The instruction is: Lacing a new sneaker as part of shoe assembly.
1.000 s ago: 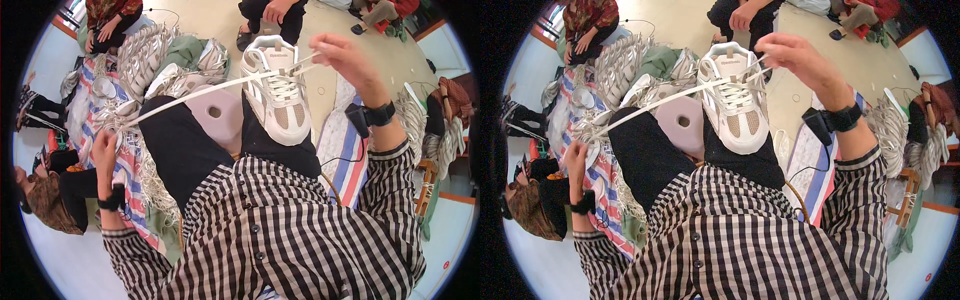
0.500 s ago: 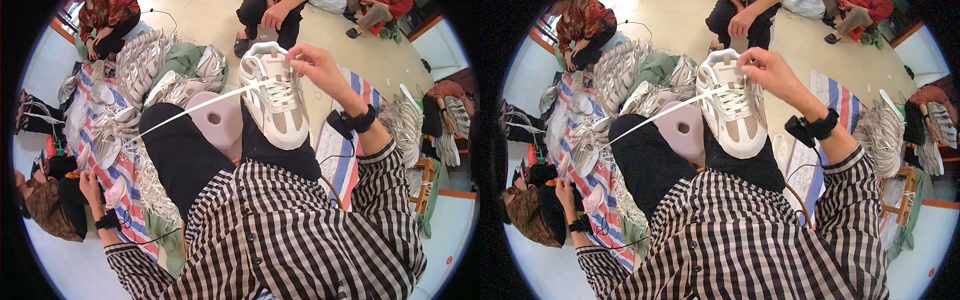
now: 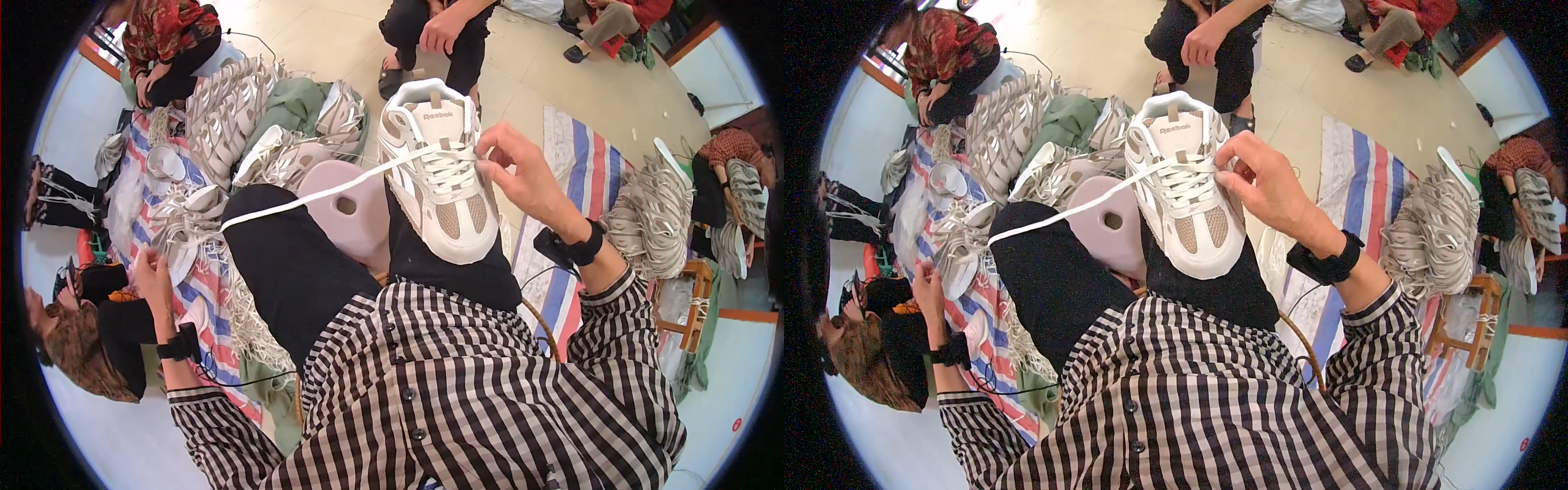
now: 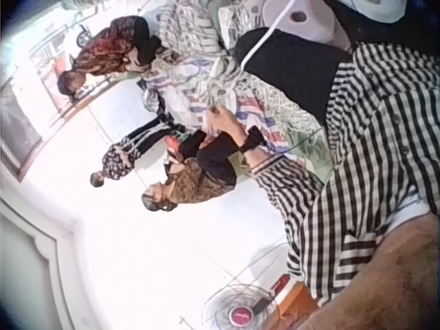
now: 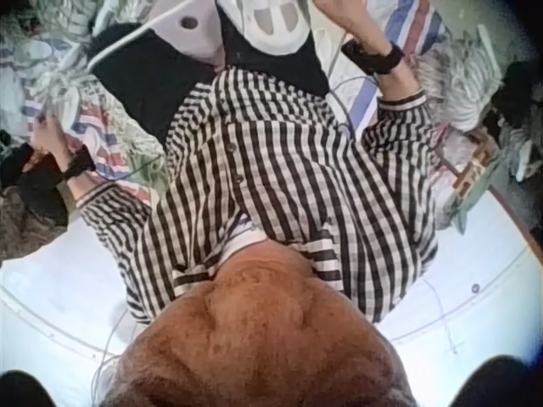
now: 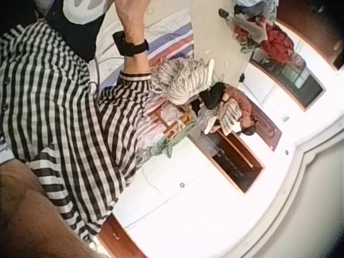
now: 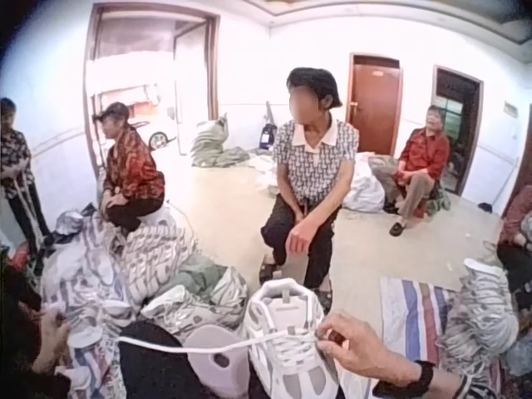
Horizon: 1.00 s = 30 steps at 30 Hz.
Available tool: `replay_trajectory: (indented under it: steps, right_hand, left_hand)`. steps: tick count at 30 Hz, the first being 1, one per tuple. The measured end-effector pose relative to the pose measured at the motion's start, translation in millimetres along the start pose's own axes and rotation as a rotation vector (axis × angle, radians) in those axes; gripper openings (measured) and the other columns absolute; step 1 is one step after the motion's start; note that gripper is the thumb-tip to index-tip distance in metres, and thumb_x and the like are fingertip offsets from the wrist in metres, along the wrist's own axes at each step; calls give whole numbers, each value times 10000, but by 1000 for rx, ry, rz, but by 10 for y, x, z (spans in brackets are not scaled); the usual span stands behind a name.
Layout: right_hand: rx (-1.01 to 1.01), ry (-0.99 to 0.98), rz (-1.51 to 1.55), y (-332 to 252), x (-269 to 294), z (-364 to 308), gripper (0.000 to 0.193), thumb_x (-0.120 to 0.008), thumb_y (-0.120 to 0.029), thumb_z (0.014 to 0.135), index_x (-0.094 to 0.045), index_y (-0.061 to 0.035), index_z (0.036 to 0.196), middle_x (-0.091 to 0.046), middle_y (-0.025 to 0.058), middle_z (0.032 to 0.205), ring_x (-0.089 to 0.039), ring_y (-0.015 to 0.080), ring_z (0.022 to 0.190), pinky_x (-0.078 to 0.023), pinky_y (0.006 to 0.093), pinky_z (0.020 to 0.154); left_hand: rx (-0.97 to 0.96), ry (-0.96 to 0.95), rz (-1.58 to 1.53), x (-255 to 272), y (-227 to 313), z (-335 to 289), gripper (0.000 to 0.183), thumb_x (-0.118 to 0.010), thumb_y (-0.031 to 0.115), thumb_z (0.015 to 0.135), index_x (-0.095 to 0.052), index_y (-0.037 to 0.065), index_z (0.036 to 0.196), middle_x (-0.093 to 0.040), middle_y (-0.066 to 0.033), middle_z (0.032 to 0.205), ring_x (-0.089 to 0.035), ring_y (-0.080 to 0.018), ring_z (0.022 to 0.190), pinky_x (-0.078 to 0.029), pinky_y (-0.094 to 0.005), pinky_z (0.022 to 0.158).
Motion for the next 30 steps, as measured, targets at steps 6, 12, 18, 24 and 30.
replay_trajectory:
  steps: [6,12,18,24,30]
  right_hand:
    - [314,187,-158,-140,59,136,195,-550,40,850,-587,-45,1022,-577,76,1012,-611,209,811,-489,313,669]
    - [408,-151,-448,-275,119,442,265,-514,87,792,-565,-53,1011,-574,94,1116,-596,318,954,-499,367,747]
    - [460,-392,-373,-308,42,556,245,-494,125,720,-527,-26,910,-547,106,972,-567,339,854,-460,411,685]
    - [338,-481,-208,-311,87,506,248,-522,103,722,-582,-17,930,-542,133,950,-577,333,895,-470,402,741]
    - [320,-425,-79,-236,7,432,330,-493,148,725,-617,-42,965,-485,76,903,-517,248,802,-426,325,674]
  left_hand:
    - [-273,-231,-245,-350,2092,-92,219,-619,-18,822,-594,27,1035,-626,-95,962,-612,-203,893,-474,-301,784]
    - [-624,-425,-362,-724,3328,-299,419,-650,-10,763,-557,34,1170,-576,-164,1165,-549,-350,1114,-438,-404,963]
    - [-935,-367,-323,-931,4021,-103,471,-647,5,759,-528,37,1214,-518,-151,1264,-490,-328,1206,-402,-406,999]
    - [-904,-564,-353,-1002,3950,-51,441,-675,14,720,-559,25,1146,-529,-158,1274,-489,-371,1209,-432,-424,989]
    - [-890,-498,-359,-998,3878,-114,417,-668,-13,702,-576,10,1108,-545,-158,1260,-506,-365,1196,-442,-424,984]
Point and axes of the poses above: each hand's wrist, its own z-axis towards the middle knuckle, its own x-axis out of the back of the hand, y = z × x, the point moved 2 cm from there along z, towards the middle knuckle
